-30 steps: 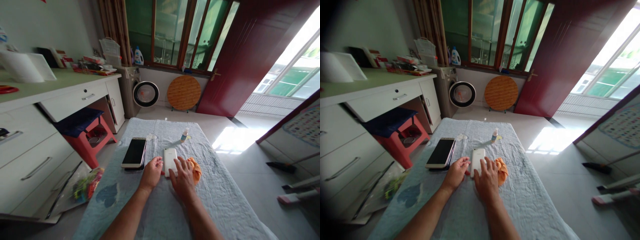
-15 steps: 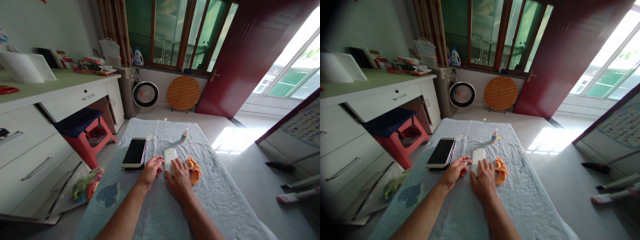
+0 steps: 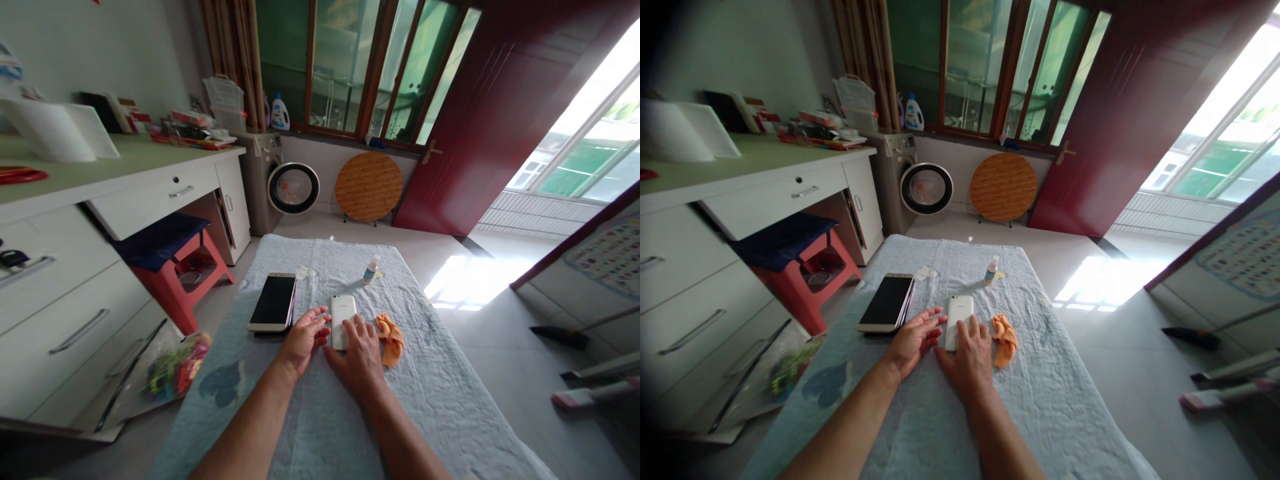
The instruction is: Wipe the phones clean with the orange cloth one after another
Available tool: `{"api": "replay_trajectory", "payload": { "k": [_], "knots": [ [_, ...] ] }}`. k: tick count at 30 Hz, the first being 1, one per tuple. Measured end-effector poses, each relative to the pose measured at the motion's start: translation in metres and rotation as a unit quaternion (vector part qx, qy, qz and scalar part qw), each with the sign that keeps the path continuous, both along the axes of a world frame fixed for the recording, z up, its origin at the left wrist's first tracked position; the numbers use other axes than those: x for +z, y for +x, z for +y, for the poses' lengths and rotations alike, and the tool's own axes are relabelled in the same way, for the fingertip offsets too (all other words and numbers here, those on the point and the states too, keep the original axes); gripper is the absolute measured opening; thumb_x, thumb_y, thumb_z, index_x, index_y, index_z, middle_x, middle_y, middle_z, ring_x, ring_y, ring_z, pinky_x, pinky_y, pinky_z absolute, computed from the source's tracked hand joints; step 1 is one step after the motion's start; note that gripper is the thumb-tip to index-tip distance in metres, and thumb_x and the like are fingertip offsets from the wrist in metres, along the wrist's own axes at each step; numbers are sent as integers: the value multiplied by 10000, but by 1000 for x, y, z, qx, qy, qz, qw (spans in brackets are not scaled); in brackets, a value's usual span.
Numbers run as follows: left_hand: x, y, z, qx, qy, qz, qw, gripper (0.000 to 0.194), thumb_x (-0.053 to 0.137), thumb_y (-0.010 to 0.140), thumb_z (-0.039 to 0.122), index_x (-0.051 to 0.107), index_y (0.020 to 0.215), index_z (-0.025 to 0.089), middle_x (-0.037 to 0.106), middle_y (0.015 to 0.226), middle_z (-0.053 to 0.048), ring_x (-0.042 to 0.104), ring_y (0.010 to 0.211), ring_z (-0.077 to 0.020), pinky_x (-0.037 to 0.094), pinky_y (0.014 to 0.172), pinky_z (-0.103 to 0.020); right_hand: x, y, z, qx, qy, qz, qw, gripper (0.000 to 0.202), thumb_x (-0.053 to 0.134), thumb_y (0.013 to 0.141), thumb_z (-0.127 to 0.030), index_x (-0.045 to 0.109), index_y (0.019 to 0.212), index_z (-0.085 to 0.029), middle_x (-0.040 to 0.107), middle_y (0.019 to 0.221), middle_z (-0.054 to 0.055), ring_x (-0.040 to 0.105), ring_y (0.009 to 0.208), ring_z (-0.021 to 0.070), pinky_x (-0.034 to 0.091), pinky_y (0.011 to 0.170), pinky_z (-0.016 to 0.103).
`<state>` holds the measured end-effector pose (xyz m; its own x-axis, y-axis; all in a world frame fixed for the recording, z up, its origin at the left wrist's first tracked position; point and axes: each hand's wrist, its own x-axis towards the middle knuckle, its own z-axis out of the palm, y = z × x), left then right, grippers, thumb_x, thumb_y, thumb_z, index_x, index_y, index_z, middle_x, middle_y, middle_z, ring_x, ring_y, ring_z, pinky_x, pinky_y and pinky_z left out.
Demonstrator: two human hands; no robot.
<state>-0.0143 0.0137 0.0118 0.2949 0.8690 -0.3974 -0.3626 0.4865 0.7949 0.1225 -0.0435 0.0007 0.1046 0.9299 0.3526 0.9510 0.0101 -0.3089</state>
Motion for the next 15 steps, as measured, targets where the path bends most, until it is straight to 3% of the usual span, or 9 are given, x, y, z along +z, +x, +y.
{"api": "replay_trajectory", "payload": {
  "k": [8,15],
  "knots": [
    [-3,-1,2,-7,11,-9,1000,334,587,852,188,557,1184,184,638,1152,-87,630,724,-68,475,604,-149,-1,1,1,-6,24,21,999,402,638,743,-353,622,1105,-179,604,1198,119,536,1007,274,437,892,394],
    [-5,6,-1,-15,122,54,991,384,541,864,224,546,1244,168,594,1293,-110,591,1113,-191,483,808,-248,2,6,1,-26,36,81,996,378,519,803,-281,590,1148,-141,692,989,106,629,865,227,458,787,317]
  ]
}}
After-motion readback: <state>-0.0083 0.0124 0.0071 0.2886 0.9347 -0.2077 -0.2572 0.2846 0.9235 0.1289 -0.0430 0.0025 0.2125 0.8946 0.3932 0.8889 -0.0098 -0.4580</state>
